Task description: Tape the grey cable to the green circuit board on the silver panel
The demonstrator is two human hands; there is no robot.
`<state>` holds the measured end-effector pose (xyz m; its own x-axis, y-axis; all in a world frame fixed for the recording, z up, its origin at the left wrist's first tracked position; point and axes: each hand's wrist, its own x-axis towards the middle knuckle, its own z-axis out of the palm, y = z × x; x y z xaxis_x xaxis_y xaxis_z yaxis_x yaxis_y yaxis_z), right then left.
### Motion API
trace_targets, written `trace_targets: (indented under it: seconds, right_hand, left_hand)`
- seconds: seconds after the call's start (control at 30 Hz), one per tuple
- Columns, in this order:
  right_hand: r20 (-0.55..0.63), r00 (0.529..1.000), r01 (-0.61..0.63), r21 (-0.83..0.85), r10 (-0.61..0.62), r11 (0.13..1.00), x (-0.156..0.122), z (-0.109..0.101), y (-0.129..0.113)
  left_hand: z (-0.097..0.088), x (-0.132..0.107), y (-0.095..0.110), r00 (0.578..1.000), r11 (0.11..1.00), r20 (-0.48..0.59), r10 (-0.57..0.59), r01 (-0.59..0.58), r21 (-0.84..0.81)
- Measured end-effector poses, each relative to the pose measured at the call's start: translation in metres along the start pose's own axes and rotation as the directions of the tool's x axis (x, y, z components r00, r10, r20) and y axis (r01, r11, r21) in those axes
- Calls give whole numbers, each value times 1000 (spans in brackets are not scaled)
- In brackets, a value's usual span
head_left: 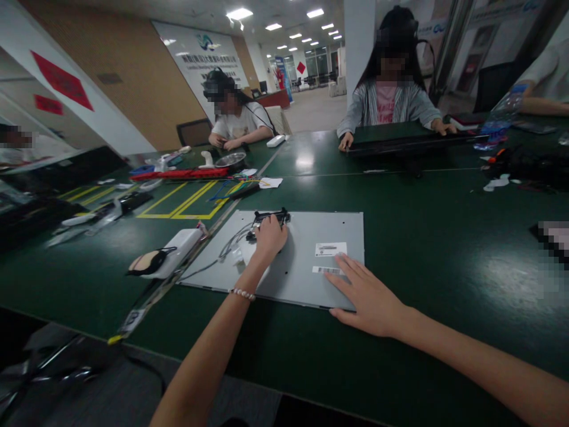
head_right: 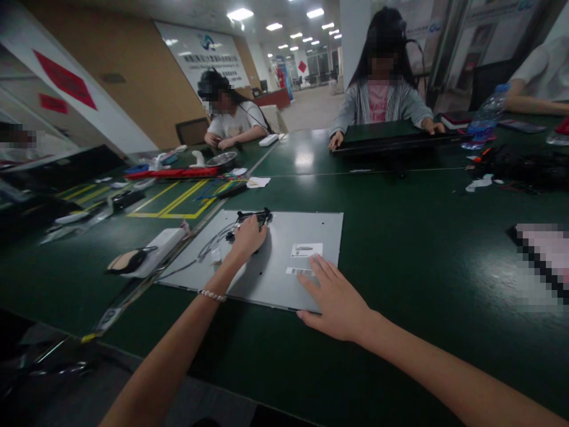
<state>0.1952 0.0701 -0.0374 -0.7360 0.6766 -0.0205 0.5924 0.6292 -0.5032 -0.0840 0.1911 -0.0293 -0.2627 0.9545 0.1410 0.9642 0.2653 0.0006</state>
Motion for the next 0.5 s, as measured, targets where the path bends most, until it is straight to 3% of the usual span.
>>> trace_targets:
  seconds: [0.13,0.37,0.5]
  right_hand:
    - [1,1000,1,3,-1,1000,0,-1,-1]
    - [1,1000,-7,24,7,1000,0,1,0]
    - [4,1000,-8,18,8,1000,0,1,0]
  left_hand:
    - [4,14,-3,999,999,-27,-45,44,-20]
    - [4,9,-8,1000,1000,6,-7,7,19]
    - [-6,4,-12,999,1000,41,26,-27,16]
